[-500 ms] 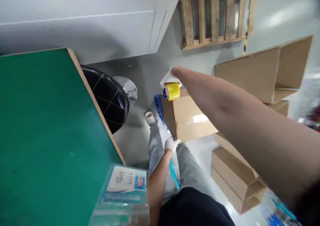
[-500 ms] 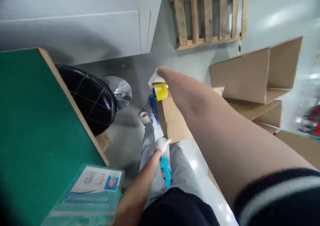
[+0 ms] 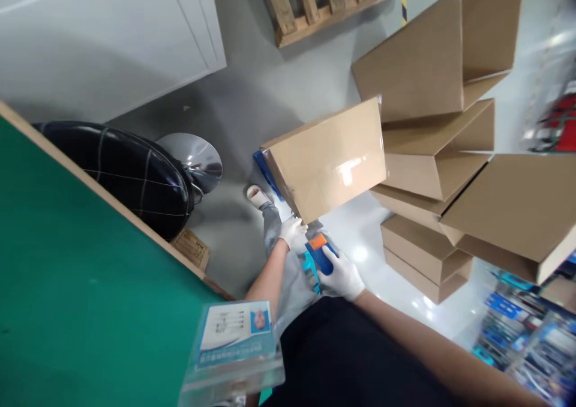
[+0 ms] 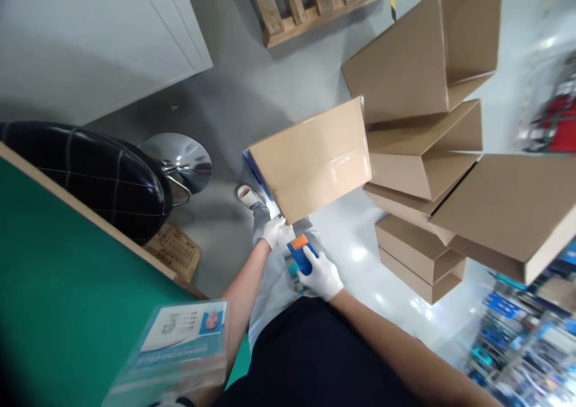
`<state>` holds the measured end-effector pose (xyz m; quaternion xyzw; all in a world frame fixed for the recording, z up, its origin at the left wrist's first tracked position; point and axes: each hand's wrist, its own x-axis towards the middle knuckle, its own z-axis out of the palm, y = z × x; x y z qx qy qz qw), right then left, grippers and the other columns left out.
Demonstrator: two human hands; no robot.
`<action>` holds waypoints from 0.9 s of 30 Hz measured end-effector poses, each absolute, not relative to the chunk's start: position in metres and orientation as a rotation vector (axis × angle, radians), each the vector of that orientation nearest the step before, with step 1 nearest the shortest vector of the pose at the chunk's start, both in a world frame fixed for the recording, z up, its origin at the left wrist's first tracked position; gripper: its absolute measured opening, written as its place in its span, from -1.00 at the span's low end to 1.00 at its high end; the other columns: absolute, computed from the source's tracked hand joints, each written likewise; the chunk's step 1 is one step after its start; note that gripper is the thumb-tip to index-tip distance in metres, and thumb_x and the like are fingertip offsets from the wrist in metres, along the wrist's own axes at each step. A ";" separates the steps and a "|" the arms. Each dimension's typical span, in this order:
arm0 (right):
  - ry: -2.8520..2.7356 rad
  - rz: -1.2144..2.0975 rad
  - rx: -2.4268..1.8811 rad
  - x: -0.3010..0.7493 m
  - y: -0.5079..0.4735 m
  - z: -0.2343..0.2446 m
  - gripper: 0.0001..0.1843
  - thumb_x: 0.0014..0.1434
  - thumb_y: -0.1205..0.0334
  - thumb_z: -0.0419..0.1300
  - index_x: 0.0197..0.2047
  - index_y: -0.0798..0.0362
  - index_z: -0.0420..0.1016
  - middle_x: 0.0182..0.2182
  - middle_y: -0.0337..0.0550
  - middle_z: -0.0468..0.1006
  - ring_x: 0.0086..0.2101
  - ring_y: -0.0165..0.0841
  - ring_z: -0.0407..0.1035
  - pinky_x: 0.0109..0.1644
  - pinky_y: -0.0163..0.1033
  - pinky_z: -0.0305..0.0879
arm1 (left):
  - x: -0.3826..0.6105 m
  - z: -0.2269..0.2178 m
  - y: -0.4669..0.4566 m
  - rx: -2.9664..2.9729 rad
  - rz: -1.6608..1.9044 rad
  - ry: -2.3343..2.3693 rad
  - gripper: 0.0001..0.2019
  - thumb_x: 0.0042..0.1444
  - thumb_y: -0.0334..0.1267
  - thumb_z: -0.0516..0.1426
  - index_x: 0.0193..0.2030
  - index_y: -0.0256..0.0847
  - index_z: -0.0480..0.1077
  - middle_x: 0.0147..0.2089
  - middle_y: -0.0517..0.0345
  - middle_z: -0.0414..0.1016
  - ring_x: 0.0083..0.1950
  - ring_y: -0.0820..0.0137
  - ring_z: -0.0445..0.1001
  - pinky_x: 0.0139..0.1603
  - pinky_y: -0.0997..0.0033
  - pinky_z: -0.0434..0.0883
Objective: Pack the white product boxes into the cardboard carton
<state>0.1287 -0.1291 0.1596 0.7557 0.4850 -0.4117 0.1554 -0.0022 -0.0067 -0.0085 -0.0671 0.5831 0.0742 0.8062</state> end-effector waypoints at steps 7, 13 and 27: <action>1.156 -1.234 1.998 0.126 -0.162 0.169 -0.21 0.19 -0.05 0.28 0.46 -0.15 0.34 -0.10 0.00 0.47 -0.24 -0.10 0.53 -0.23 -0.13 0.41 | -0.010 -0.018 -0.012 -0.189 0.045 1.309 -0.52 0.55 0.02 -0.01 0.39 -0.31 0.26 -0.13 -0.10 0.57 -0.20 0.27 0.64 -0.11 0.35 0.58; 1.108 -1.286 1.994 0.120 -0.153 0.148 -0.21 0.16 -0.06 0.29 0.44 -0.22 0.32 -0.11 -0.03 0.45 -0.23 -0.10 0.52 -0.20 -0.12 0.39 | -0.014 -0.019 -0.004 -0.182 -0.040 1.340 -0.33 0.56 0.19 -0.25 0.46 -0.29 0.23 0.00 -0.22 0.60 -0.05 0.17 0.65 0.06 0.17 0.57; 1.004 -1.614 1.841 0.142 -0.062 0.070 -0.28 -0.05 0.15 0.43 0.19 0.11 0.46 -0.11 0.03 0.61 -0.09 -0.06 0.53 -0.05 -0.15 0.40 | -0.054 0.010 -0.021 -0.039 0.010 1.685 -0.35 0.58 0.11 -0.27 0.51 -0.22 0.26 0.41 -0.23 0.35 0.45 0.12 0.34 0.51 0.06 0.21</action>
